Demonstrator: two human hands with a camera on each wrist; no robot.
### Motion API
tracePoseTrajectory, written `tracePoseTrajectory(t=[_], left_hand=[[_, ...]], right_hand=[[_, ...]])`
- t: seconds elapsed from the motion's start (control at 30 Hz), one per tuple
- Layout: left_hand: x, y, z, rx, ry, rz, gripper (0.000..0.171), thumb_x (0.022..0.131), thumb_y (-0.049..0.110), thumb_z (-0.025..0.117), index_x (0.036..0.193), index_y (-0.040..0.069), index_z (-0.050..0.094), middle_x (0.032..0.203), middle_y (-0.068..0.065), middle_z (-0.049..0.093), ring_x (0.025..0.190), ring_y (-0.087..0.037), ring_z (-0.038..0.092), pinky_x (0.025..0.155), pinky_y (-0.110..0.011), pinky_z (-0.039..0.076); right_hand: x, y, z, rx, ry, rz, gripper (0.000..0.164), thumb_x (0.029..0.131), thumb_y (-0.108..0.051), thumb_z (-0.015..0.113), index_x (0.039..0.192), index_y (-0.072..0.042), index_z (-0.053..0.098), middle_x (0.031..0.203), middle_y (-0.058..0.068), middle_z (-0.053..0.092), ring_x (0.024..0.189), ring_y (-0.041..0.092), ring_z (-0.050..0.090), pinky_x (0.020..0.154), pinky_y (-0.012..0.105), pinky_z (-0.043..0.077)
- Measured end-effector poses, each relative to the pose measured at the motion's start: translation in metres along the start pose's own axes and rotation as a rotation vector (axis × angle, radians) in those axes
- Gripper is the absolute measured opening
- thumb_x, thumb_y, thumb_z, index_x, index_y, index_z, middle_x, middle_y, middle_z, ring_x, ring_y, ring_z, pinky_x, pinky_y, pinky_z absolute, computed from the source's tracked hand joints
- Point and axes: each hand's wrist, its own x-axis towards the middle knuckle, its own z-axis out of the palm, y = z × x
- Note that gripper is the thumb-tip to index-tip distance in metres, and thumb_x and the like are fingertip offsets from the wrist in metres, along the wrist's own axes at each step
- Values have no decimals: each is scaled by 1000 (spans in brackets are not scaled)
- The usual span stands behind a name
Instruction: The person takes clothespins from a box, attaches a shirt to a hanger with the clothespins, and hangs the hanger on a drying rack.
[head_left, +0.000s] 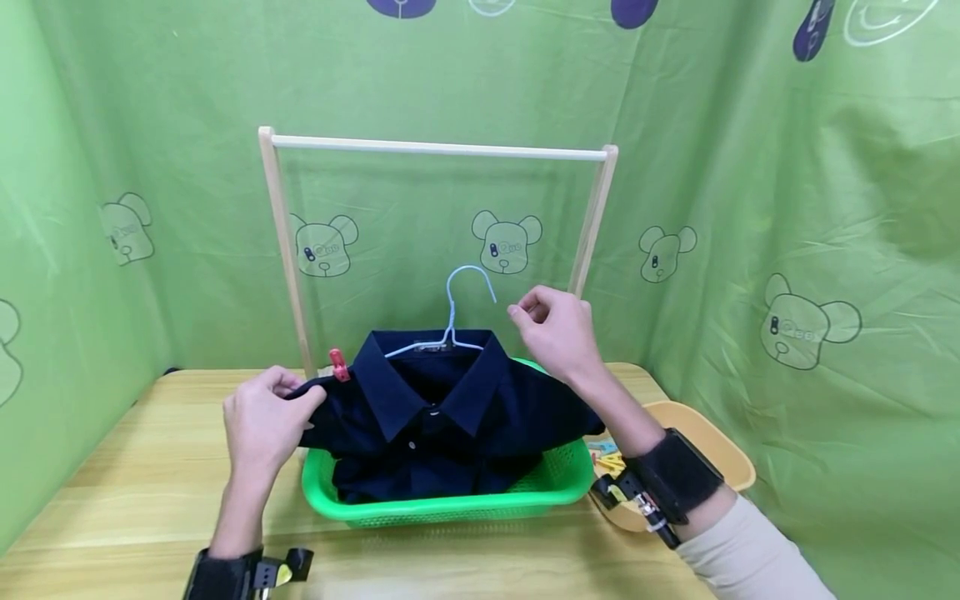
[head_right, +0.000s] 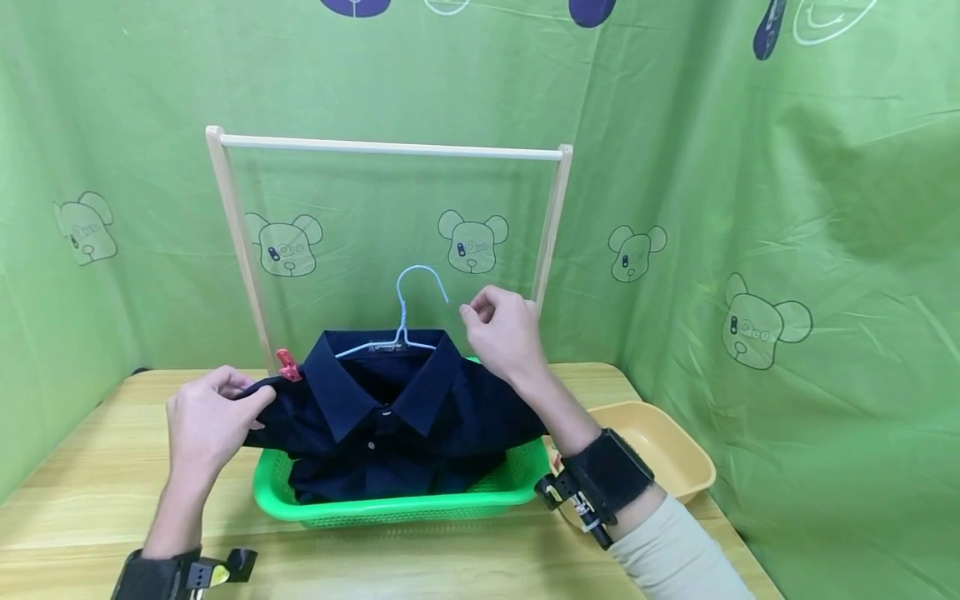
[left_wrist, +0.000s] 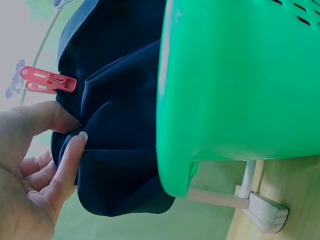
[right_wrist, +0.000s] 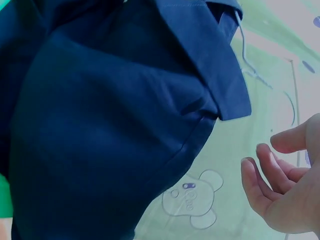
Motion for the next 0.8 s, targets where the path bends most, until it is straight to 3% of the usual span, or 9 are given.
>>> tracePoseTrajectory(t=[0.2,0.47,0.8], left_hand=[[0,0,0,-7,0,5,11,77,21,75,79,11,74,73,-7,73,73,-25,66,64,-31,43],[0,0,0,-19,2,18,12,77,22,76,80,11,75,73,-5,73,73,-24,66,63,-31,42],[-1,0,1,-16,17,26,9,76,20,76,78,11,75,71,-5,72,71,-24,66,61,-29,42]], right_hand=[[2,15,-4,-35,-11,37,17,96,-24,66,92,-8,73,74,7,69,65,23,61,66,36,47],[4,32,-10,-110,-101,123,21,97,-26,63,100,-7,71,87,11,72,77,26,65,71,37,49],[2,53,-17,-157,-162,168,22,99,-23,60,103,-3,69,96,16,72,84,29,67,69,36,50]])
